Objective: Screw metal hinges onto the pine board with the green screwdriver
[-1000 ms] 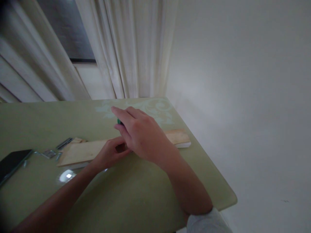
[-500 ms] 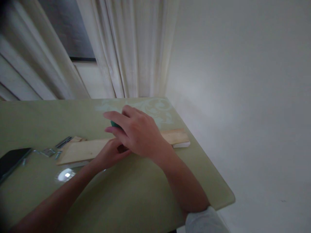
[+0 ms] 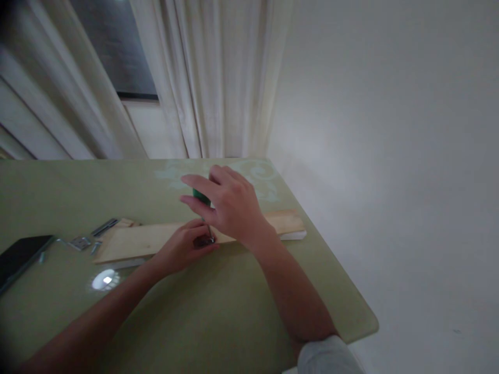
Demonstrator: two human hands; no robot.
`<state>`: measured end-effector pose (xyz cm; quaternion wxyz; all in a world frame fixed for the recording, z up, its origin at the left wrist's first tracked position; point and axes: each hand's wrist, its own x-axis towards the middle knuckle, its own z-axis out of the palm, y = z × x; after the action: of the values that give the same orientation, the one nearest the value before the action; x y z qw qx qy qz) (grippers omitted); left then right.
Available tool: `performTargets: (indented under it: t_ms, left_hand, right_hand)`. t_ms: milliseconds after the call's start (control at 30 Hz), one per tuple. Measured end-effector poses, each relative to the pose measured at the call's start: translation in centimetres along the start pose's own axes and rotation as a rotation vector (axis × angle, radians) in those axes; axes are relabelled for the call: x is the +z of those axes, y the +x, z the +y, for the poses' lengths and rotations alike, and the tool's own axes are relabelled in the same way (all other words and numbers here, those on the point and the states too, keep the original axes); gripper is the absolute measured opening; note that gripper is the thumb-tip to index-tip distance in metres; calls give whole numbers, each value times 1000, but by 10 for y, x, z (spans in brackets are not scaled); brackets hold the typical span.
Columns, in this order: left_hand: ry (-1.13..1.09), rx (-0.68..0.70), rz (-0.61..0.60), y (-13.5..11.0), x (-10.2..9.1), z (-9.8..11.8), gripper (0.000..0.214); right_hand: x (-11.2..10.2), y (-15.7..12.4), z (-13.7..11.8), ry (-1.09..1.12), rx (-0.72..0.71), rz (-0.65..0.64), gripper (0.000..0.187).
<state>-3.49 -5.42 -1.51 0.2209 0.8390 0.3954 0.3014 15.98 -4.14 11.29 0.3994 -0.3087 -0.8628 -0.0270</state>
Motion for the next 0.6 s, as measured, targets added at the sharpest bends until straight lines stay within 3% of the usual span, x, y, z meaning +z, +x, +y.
performTargets:
  t_ms: [67, 167, 267, 367, 600]
  left_hand:
    - [19, -22, -1, 0, 1, -1, 11]
    - [32, -37, -17, -1, 4, -3, 13]
    - [28, -16, -19, -1, 4, -4, 12]
    - [22, -1, -10, 0, 2, -2, 13]
    - [30, -27, -14, 0, 3, -2, 9]
  right_hand:
    - [6, 1, 0, -65, -19, 32, 38]
    - [2, 0, -4, -48, -20, -31, 42]
    - [-8, 0, -7, 113, -28, -92, 45]
    - [-4, 0, -2, 261, -68, -110, 41]
    - [33, -6, 15, -104, -133, 217, 29]
